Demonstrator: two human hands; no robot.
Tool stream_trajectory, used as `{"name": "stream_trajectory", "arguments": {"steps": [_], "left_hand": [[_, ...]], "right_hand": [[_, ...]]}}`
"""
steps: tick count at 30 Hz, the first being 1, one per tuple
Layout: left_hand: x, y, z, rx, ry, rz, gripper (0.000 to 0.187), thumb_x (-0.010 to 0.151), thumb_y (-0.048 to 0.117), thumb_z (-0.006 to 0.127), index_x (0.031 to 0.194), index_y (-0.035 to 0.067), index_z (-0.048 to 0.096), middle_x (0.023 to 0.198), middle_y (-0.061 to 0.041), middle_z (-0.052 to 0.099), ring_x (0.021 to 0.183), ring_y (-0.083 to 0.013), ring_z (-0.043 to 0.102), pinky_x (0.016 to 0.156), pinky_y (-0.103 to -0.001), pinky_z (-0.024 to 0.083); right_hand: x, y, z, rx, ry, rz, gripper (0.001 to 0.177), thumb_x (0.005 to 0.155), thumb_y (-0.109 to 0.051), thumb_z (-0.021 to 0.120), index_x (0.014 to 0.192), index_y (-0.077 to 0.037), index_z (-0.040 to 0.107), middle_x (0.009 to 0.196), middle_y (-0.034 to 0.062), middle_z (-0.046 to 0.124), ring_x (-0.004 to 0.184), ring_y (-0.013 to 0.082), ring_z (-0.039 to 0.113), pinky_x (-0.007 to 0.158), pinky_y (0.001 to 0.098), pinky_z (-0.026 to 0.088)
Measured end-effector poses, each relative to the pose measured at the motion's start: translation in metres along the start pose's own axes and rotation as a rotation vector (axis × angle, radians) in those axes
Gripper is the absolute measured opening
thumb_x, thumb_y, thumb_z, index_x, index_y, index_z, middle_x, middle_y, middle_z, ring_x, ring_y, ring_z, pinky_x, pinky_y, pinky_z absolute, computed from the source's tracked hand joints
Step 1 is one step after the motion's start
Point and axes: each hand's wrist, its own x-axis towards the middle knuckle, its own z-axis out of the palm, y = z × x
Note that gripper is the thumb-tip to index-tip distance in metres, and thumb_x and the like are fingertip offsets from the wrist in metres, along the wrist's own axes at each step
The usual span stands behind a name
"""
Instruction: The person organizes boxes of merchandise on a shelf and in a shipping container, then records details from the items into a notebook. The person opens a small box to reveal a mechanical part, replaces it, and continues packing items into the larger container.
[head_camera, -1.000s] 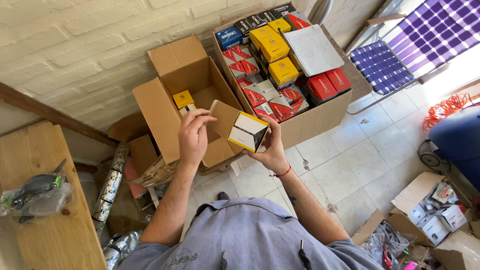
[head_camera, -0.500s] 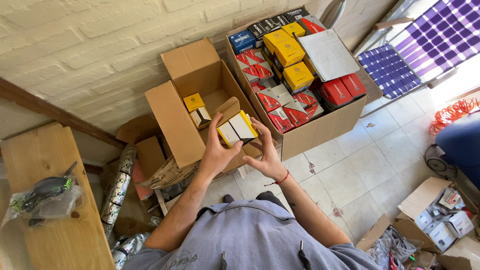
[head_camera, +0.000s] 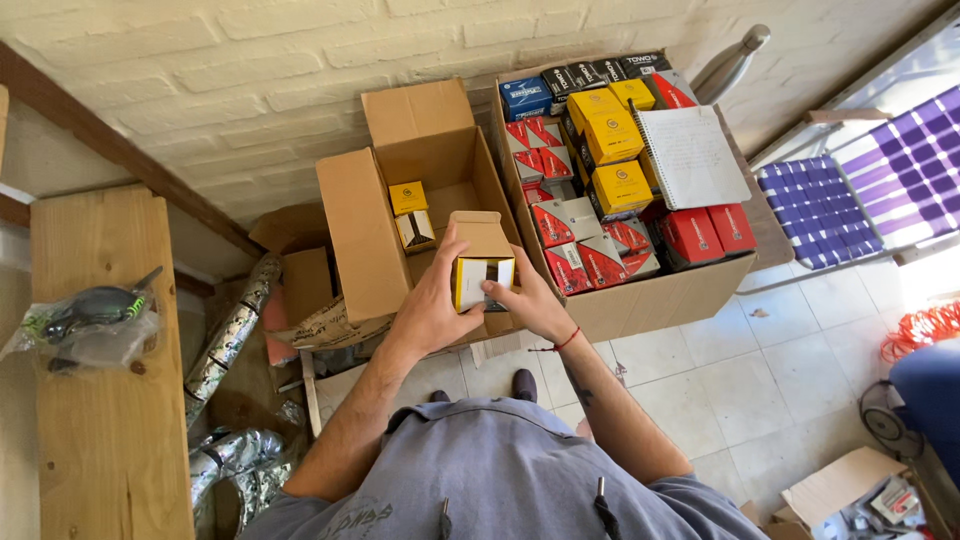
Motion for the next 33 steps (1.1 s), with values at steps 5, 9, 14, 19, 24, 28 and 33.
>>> {"name": "stream_trajectory", "arguments": {"steps": [5, 9, 14, 19, 24, 28, 33], "left_hand": [[0.002, 0.011, 0.005, -0.230, -0.014, -0.066, 0.093, 0.082, 0.014, 0.067, 0.158, 0.006, 0.014, 0.169, -0.025, 0.002, 0.147, -0.0571, 0.022, 0.102, -0.055, 0.050], [0.003, 0.006, 0.024, -0.501, 0.035, -0.045, 0.087, 0.090, 0.028, 0.047, 0.165, 0.016, 0.005, 0.171, -0.022, -0.005, 0.149, -0.0589, 0.000, 0.108, -0.079, 0.023], [0.004, 0.000, 0.056, -0.733, 0.272, -0.086, 0.071, 0.101, 0.044, 0.028, 0.161, 0.009, 0.016, 0.166, -0.021, 0.013, 0.147, -0.0455, 0.012, 0.116, -0.065, 0.014], [0.015, -0.057, 0.100, -1.228, 0.610, -0.242, 0.054, 0.105, 0.037, 0.036, 0.150, 0.009, 0.048, 0.144, -0.014, 0.055, 0.125, -0.0238, 0.054, 0.110, -0.041, 0.039], [0.013, -0.045, 0.101, -1.488, 0.580, -0.336, 0.058, 0.102, 0.020, 0.038, 0.160, 0.023, 0.036, 0.151, -0.012, 0.051, 0.120, -0.0272, 0.055, 0.095, -0.042, 0.046], [0.009, -0.034, 0.098, -1.426, 0.528, -0.323, 0.059, 0.100, 0.022, 0.040, 0.159, 0.026, 0.038, 0.150, -0.006, 0.054, 0.119, -0.0223, 0.058, 0.093, -0.040, 0.049], [0.002, -0.013, 0.071, -1.035, 0.452, -0.299, 0.057, 0.100, 0.022, 0.038, 0.157, 0.021, 0.041, 0.159, -0.014, 0.042, 0.123, -0.0308, 0.055, 0.094, -0.043, 0.050]], "right_hand": [[0.001, 0.015, -0.046, 0.050, -0.183, 0.050, 0.076, 0.098, -0.051, 0.053, 0.162, -0.019, 0.029, 0.154, 0.0300, 0.041, 0.143, 0.0481, 0.038, 0.116, 0.0587, 0.036], [0.013, 0.034, -0.063, 0.291, -0.240, -0.132, 0.066, 0.105, -0.019, 0.038, 0.167, -0.023, 0.016, 0.162, 0.0317, 0.029, 0.143, 0.0446, 0.034, 0.112, 0.0587, 0.040], [0.002, 0.006, -0.073, 0.216, -0.269, -0.292, 0.079, 0.102, -0.014, 0.042, 0.165, -0.025, -0.005, 0.164, 0.0261, 0.020, 0.142, 0.0404, 0.035, 0.110, 0.0537, 0.042], [0.003, 0.012, -0.074, 0.154, -0.278, -0.469, 0.080, 0.104, -0.012, 0.043, 0.165, -0.016, -0.009, 0.154, 0.0318, 0.034, 0.136, 0.0476, 0.044, 0.108, 0.0604, 0.041], [-0.005, -0.017, -0.085, -0.036, -0.276, -0.601, 0.055, 0.104, -0.015, 0.046, 0.159, -0.013, 0.037, 0.152, 0.0186, 0.045, 0.144, 0.0409, 0.041, 0.116, 0.0575, 0.033], [0.011, 0.014, -0.079, 0.105, -0.315, -0.438, 0.066, 0.096, -0.015, 0.058, 0.156, -0.011, 0.032, 0.150, 0.0286, 0.042, 0.143, 0.0490, 0.038, 0.116, 0.0621, 0.031], [0.020, 0.037, -0.063, 0.441, -0.299, -0.314, 0.070, 0.089, -0.010, 0.072, 0.149, -0.012, 0.038, 0.153, 0.0248, 0.041, 0.137, 0.0350, 0.045, 0.113, 0.0490, 0.041]]}}
